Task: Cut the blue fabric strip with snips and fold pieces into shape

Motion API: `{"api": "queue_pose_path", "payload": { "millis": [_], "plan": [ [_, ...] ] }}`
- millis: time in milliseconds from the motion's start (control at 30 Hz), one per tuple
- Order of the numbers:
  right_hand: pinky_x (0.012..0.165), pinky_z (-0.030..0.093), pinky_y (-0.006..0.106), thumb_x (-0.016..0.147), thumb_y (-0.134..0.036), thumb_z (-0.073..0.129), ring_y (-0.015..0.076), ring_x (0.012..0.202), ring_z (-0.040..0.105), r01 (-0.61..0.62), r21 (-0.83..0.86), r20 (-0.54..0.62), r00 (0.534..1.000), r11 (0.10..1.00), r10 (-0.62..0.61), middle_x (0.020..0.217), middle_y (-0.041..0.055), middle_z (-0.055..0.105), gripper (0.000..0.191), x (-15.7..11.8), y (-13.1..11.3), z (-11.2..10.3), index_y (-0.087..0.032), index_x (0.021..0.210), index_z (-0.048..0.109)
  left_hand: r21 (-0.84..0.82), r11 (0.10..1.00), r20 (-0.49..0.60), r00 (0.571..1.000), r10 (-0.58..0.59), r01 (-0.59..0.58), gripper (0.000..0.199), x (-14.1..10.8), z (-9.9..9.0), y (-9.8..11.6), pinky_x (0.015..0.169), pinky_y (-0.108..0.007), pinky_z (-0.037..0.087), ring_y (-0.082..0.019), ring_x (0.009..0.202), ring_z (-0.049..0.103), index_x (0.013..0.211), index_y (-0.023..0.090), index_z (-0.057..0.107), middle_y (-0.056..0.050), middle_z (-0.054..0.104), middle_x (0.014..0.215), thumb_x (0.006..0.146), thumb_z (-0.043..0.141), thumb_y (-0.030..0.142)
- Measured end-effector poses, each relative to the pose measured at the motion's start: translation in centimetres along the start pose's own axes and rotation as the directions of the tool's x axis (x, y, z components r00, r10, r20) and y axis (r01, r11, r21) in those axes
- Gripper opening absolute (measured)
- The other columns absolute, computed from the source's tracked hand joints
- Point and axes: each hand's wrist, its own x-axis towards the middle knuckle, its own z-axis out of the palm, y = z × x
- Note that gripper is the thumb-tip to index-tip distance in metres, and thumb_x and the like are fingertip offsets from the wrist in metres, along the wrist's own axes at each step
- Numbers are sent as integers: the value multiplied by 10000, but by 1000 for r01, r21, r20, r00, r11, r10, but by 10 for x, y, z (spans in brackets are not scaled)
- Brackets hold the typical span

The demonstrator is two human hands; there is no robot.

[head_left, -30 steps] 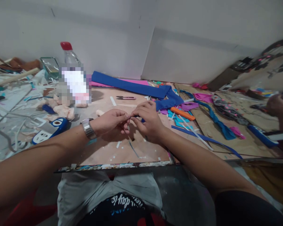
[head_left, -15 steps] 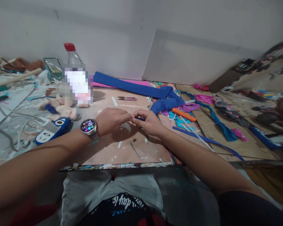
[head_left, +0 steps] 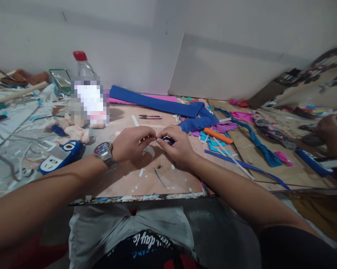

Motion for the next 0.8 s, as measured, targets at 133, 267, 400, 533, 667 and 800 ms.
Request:
{"api": "queue_pose_path", "payload": {
  "millis": [133, 267, 400, 533, 667, 800],
  "plan": [
    [871, 436, 398, 935, -259, 687, 218, 875, 656, 4, 14, -30, 1000, 1000, -4, 858, 26, 739, 81, 0, -2, 1, -224, 862, 685, 13, 999, -47, 998, 32, -32, 170, -1, 1, -2, 760, -276, 476, -161, 831, 685, 1008, 191, 710, -37, 767, 946, 1021, 560, 270],
    [862, 447, 400, 949, -297, 689, 218, 865, 658, 26, 19, -61, 998, 999, -24, 858, 27, 738, 106, -1, -3, 2, -231, 866, 682, -22, 1000, -120, 993, -16, 13, 144, -1, 1, -1, 714, -266, 489, -140, 734, 666, 970, 184, 728, -28, 767, 888, 986, 633, 292],
    [868, 456, 408, 954, -315, 692, 222, 865, 658, 39, 10, -77, 996, 999, -38, 856, 24, 742, 113, -2, -2, 3, -237, 872, 687, -94, 995, -155, 987, -38, 24, 130, 0, 1, 4, 719, -266, 507, -139, 728, 676, 933, 186, 761, -32, 775, 862, 962, 671, 275],
    [895, 450, 416, 943, -312, 714, 224, 877, 655, 24, -5, -104, 994, 1000, -24, 852, 17, 742, 103, -3, -1, 4, -238, 873, 701, -206, 976, -150, 984, -96, 64, 132, -1, 3, 6, 727, -268, 528, -146, 765, 704, 963, 193, 794, -45, 801, 893, 952, 676, 249],
    [905, 446, 417, 940, -325, 721, 226, 888, 654, -12, 1, -124, 992, 1000, 12, 858, 16, 743, 110, -3, -1, 4, -240, 872, 712, -338, 928, -118, 972, -205, 155, 154, -1, 5, 8, 723, -268, 557, -155, 782, 739, 996, 198, 818, -58, 818, 911, 934, 698, 272],
    [909, 445, 423, 937, -328, 723, 231, 894, 650, -41, -12, -145, 989, 999, 39, 865, 23, 744, 112, -3, -3, 4, -242, 867, 709, -468, 845, -61, 945, -322, 258, 238, 0, 4, 11, 738, -294, 590, -185, 817, 757, 994, 183, 825, -89, 821, 947, 913, 731, 387]
  ]
}}
